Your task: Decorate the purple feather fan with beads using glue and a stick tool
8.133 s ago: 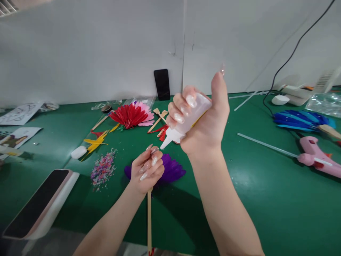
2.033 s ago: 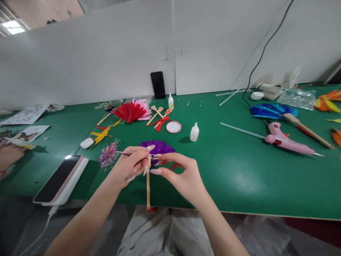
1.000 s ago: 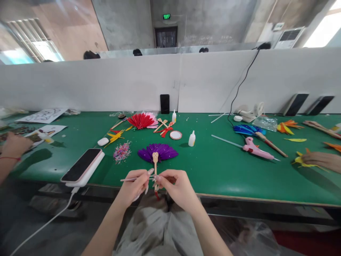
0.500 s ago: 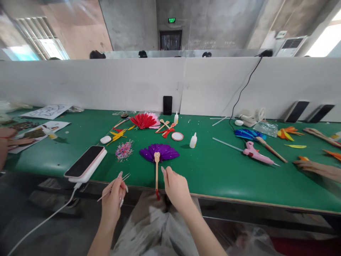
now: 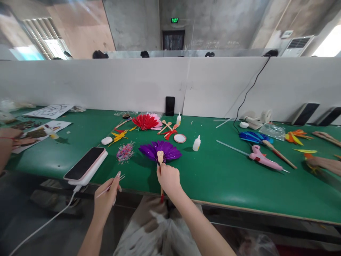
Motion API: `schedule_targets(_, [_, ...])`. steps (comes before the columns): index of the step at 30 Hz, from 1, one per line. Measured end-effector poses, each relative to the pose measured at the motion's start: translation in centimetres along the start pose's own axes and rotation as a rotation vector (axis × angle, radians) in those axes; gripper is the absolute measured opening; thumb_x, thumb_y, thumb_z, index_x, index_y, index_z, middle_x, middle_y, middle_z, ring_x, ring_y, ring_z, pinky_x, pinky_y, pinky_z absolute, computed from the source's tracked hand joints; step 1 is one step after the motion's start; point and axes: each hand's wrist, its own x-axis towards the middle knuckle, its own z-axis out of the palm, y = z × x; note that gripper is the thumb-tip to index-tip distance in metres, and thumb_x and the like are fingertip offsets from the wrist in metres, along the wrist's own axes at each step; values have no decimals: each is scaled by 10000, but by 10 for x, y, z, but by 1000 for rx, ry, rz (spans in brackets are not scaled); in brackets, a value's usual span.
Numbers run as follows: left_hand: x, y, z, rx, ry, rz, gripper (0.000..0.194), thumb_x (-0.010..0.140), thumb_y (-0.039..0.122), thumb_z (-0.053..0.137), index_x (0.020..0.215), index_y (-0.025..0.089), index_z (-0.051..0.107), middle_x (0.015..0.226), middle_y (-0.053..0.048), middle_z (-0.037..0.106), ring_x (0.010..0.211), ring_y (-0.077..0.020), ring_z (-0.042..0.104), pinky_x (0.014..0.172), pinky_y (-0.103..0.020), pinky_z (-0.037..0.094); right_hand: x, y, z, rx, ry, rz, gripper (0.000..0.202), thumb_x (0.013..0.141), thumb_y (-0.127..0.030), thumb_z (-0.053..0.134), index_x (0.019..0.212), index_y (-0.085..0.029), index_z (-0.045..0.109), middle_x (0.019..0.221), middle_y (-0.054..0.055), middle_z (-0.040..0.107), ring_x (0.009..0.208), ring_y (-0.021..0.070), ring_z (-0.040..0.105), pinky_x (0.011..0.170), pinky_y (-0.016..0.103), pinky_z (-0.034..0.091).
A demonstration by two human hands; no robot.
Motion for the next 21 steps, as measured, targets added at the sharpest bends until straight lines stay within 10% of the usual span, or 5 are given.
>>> schedule_targets(6, [30,15,22,263,0,142,489,769,568,431,487,191,302,447,19,356,473,-118,384,497,-225,263,-10,28,-39,437,146,-56,393,917,-416,358,606,-196,458,502,13,539,458,140,527,458,238,294])
schedule_targets(14, [71,53,34,633,-133,222,493,733,579,479,487,189,307,496,3,454,529,-150,478,514,-232,223,-9,60,-47,1392,-36,83,430,847,-548,441,606,-193,419,440,-68,418,334,60,374,346,187,300])
schedule_targets(21, [104,67,26,320,-672,167,562,611,664,567,354,171,489,430,-32,539,422,-108,425,450,-226,247,-17,68,-35,1678,-107,129,422,851,-516,470,598,-180,438,408,-85,350,314,43,321,307,168,224])
